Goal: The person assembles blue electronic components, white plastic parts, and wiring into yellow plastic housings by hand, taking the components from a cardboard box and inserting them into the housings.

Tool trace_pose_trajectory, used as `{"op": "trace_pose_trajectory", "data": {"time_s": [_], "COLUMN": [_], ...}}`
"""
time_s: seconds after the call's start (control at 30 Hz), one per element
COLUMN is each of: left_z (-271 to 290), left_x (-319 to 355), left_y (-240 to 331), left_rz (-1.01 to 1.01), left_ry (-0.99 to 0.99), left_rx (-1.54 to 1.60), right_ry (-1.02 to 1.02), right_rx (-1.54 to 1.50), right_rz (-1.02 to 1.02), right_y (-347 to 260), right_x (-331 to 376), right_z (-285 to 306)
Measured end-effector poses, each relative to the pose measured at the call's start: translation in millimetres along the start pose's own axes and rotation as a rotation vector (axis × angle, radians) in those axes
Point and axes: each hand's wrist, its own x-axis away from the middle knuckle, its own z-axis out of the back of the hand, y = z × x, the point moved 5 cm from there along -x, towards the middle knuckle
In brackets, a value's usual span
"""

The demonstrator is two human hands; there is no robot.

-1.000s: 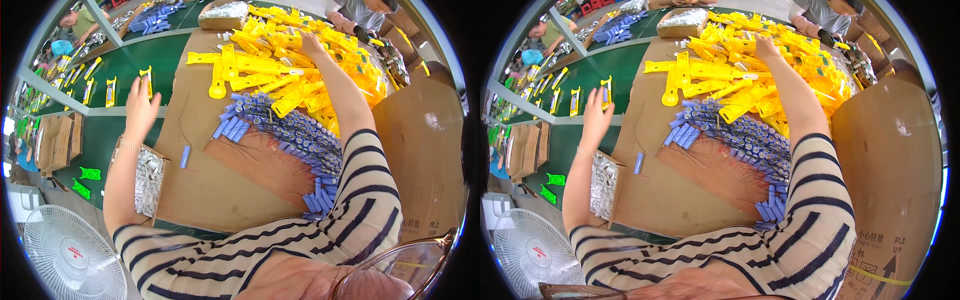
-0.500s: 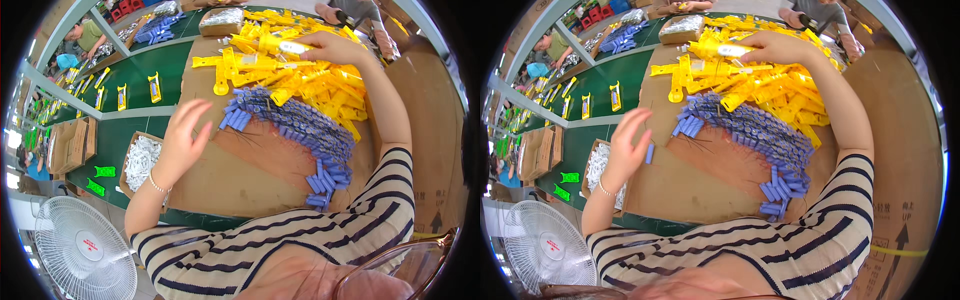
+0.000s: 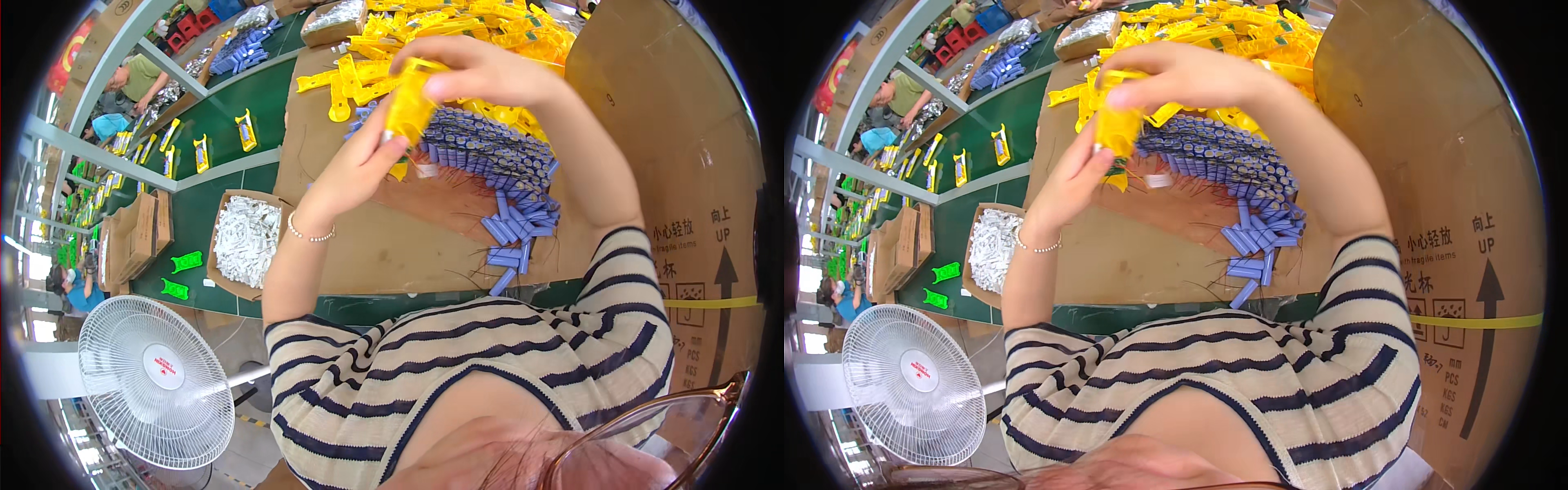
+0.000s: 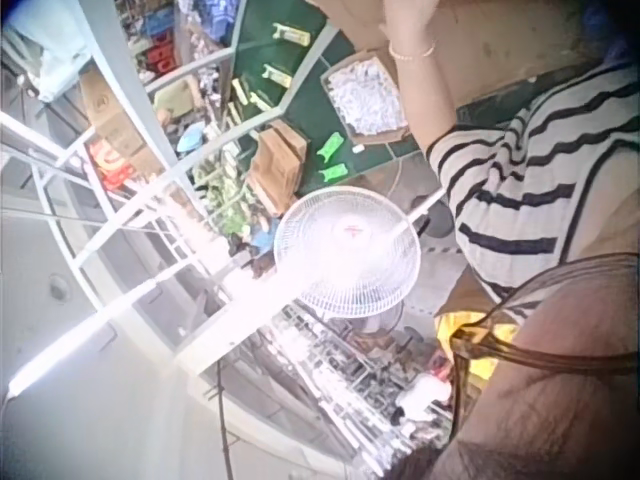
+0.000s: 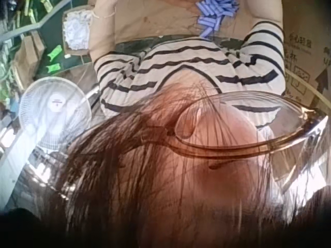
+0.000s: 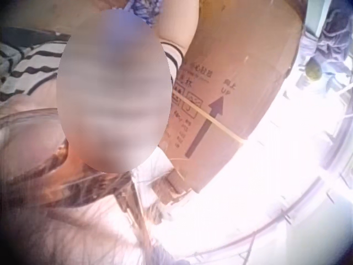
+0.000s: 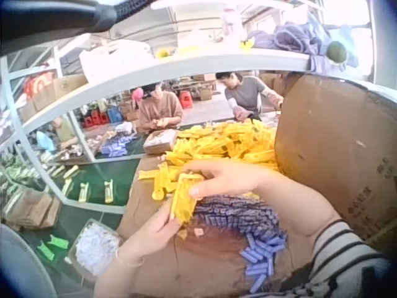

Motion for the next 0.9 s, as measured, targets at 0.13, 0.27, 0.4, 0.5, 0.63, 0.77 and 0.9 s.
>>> {"op": "trace_pose_trajectory", "data": {"time_s": [0.13, 0.27, 0.4, 0.5, 0.63, 0.77, 0.9], "left_z": [5.5, -0.8, 7.3, 15.0, 19.3, 14.7, 2.3], "left_x": [21.2, 34.9, 46.2, 55.7, 65.6, 67.8, 64.5], "left_y": [2.9, 16.3, 19.4, 17.1, 11.2, -1.9, -12.6], "left_rz": [-0.021, -0.098, -0.14, -0.101, -0.037, 0.016, 0.044], "left_ry": [0.059, 0.197, 0.24, 0.302, 0.454, 0.522, 0.485], "left_rx": [0.381, 0.416, 0.371, 0.387, 0.148, 0.132, 0.125], "right_ry": [0.173, 0.237, 0.176, 0.44, 0.871, 0.807, 0.642], "right_rx": [-0.796, -0.764, -1.006, -0.683, -0.038, -0.149, -0.777], "right_rz": [0.221, 0.279, -0.079, -0.128, 0.075, 0.355, 0.316], "right_y": [39.5, 2.9, 7.0, 26.6, 20.0, 8.3, 15.7], "right_x": [16.5, 18.3, 27.3, 50.6, 88.1, 111.1, 103.2], "right_z": [-68.4, -144.2, -166.5, -141.7, -91.2, -76.0, -98.5]}}
